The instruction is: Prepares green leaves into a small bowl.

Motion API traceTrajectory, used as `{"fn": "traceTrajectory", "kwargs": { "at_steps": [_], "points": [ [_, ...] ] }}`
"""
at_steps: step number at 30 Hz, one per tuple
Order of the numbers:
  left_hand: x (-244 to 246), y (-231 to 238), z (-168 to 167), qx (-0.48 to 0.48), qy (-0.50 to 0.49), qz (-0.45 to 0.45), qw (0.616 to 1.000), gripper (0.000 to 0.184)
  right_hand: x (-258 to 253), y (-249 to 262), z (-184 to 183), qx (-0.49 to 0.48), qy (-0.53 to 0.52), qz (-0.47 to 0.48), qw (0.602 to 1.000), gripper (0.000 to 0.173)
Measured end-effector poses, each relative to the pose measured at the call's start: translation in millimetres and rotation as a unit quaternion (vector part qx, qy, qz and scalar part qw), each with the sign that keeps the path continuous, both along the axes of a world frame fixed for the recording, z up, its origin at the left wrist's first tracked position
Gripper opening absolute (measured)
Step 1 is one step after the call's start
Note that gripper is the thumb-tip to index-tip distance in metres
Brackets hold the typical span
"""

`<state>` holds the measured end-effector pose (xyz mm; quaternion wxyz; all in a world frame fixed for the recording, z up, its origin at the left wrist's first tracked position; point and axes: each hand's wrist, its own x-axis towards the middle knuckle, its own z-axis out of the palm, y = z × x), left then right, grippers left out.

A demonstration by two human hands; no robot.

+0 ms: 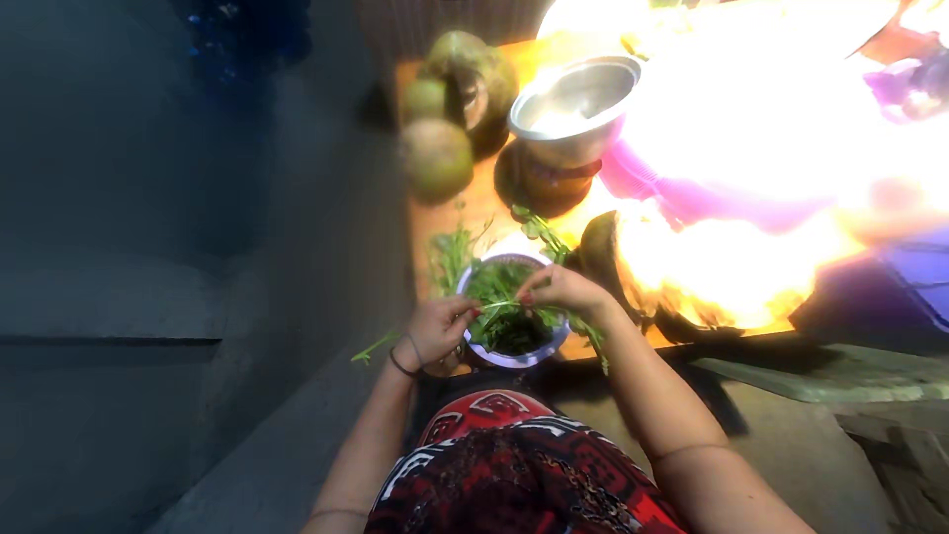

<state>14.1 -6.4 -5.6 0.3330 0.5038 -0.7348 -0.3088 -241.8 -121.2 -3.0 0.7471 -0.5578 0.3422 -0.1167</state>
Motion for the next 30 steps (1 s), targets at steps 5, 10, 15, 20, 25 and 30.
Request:
{"fn": "traceTrajectory", "kwargs": {
  "at_steps": [5, 10, 15, 20, 25, 30],
  "points": [
    [2.0, 2.3, -1.0, 0.01, -0.015, 0.014, 1.0, 0.021, 8.5, 4.2, -2.2, -0.022, 0.018, -0.024, 0.999, 0.017],
    [-3.0, 0.0, -6.3, 0.007, 0.012, 0.008, 1.0, 0.021, 21.6, 13.1, -10.2, -0.036, 0.015, -0.07, 0.997, 0.016],
    [-1.4, -0.9, -9.6, -0.029, 0.037, 0.021, 0.999, 0.018, 24.2, 13.5, -12.7, 0.033, -0.004, -0.16, 0.987, 0.024],
    [3.0, -0.3, -10.3, -0.021, 0.059, 0.033, 0.997, 0.019, 3.5, 12.2, -5.2, 0.056, 0.022, -0.084, 0.995, 0.028],
    [5.4, -4.1, -10.9, -0.016, 0.071, 0.044, 0.996, 0.018, -6.2, 16.9, -15.5, 0.171, -0.075, -0.021, 0.982, 0.032],
    [4.5, -9.5, -12.7, -0.063, 0.047, 0.067, 0.995, 0.017, -3.5, 24.0, -18.0, 0.222, -0.138, -0.013, 0.965, 0.023]
  ]
}}
